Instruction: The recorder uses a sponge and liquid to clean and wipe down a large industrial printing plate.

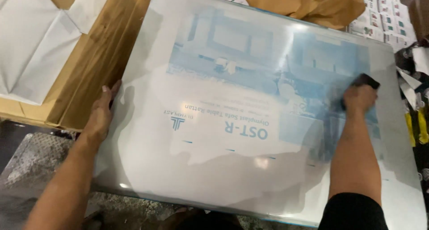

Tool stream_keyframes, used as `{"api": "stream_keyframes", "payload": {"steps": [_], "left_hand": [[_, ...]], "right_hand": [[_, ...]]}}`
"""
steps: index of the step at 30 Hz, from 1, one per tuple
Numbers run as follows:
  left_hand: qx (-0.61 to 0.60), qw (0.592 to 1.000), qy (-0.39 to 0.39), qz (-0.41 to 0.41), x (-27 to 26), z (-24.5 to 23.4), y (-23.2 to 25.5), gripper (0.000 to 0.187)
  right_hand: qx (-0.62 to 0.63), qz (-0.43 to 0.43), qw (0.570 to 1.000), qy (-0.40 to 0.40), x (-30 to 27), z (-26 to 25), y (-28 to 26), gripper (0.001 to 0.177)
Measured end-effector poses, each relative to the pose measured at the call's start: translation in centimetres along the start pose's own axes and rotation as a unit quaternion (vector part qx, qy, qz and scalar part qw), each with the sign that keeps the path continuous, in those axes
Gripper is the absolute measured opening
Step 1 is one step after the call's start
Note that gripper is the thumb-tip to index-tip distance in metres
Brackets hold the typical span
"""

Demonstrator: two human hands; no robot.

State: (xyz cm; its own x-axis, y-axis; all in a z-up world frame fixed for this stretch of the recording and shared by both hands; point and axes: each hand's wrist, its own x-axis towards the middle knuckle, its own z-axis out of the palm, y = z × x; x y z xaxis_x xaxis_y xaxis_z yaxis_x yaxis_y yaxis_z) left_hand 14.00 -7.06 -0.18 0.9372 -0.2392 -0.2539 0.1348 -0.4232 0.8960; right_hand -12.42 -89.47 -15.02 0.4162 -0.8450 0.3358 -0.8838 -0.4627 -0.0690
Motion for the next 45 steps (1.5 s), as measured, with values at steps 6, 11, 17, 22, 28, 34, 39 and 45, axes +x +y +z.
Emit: {"api": "stream_keyframes", "payload": {"steps": [6, 11, 17, 22, 28, 34, 39, 45], "left_hand": [[-0.036, 0.999, -0.005, 0.013, 0.3, -0.1, -0.7, 0.076], [-0.034, 0.999, -0.024, 0.034, 0.5, 0.1, -0.9, 0.076], [-0.005, 0.999, -0.024, 0.037, -0.2, 0.0, -0.3, 0.078], [0.018, 0.999, -0.029, 0.041, -0.5, 0.1, 0.3, 0.078], [0.038, 0.999, -0.026, 0.012, -0.4, 1.1, 1.8, 0.076], [0.015, 1.000, -0.013, -0.017, 0.2, 1.1, 1.1, 0.076], [0.045, 0.999, -0.013, 0.005, 0.0, 0.8, 0.5, 0.077], [-0.016, 1.000, -0.011, 0.017, 0.7, 0.1, -1.2, 0.070]], "right_hand": [[0.274, -0.163, 0.946, 0.064, -3.8, -1.1, -33.6, 0.016], [0.429, -0.224, 0.839, -0.249, -13.0, -1.4, -59.9, 0.022], [0.474, -0.485, 0.708, -0.198, -24.6, -11.0, -68.0, 0.031], [0.628, -0.287, 0.691, -0.213, -9.4, -11.6, -51.2, 0.041], [0.532, -0.104, 0.836, 0.086, 10.4, -3.0, -17.8, 0.036], [-0.001, -0.069, 0.990, 0.126, 15.4, 6.7, -11.1, 0.043], [0.151, -0.177, 0.954, 0.189, 11.0, 9.0, -34.4, 0.023], [0.350, -0.264, 0.898, 0.022, -5.0, 0.0, -64.9, 0.029]]}}
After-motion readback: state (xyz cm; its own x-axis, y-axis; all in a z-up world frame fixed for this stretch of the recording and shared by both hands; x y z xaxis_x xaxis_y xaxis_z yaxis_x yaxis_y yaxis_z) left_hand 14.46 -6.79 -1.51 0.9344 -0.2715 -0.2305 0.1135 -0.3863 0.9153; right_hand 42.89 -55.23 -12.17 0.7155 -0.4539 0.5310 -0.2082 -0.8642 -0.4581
